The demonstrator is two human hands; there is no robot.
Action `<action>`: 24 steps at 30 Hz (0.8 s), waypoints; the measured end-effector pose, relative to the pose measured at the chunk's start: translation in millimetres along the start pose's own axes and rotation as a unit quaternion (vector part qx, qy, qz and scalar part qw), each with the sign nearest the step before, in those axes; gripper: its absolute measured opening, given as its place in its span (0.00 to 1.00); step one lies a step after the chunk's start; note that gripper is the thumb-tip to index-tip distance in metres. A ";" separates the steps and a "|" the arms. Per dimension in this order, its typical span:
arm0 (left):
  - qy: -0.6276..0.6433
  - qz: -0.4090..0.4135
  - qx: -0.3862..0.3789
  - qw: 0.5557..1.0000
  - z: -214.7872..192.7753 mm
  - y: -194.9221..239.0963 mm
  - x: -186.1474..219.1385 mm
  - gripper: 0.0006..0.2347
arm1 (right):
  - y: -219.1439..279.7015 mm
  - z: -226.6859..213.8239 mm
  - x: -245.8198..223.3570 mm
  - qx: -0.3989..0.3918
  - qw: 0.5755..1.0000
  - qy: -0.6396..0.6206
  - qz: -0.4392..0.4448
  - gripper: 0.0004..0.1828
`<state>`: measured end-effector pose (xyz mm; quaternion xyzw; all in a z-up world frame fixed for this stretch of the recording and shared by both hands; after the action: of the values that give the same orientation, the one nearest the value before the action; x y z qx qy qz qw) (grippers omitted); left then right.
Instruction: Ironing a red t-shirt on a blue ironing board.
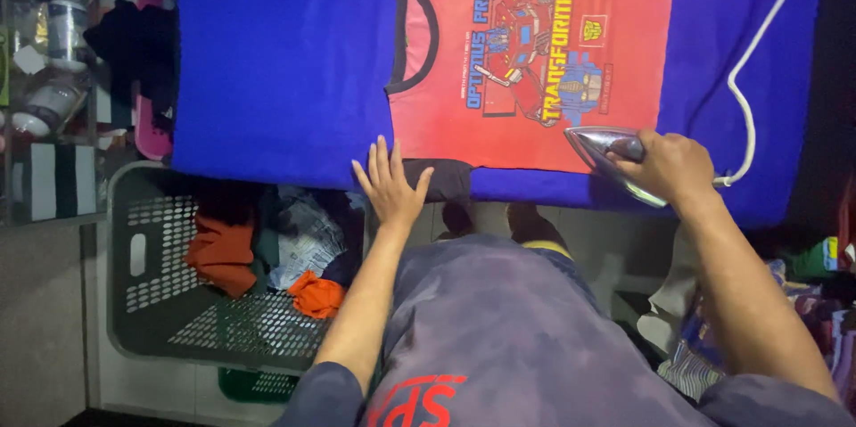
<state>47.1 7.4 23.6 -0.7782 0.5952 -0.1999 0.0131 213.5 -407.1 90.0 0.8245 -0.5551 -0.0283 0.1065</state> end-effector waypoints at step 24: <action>0.346 -0.326 -0.002 0.880 78.6 122.7 -88.0 0.14 | -71.2 -63.7 -297.8 0.016 0.899 -0.086 -0.429 0.27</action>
<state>-58.9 36.6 -106.4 -0.8094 0.2746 -0.4487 -0.2611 175.0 -97.8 116.1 0.9787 -0.1548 -0.1326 0.0228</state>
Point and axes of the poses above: each hand's wrist, its own y-axis away from the middle knuckle, its own z-axis out of the palm, x = y × z, the point moved 8 cm from there along -y, towards the middle knuckle, and after that the axes turned 2 degrees about y, right-handed, at the moved point
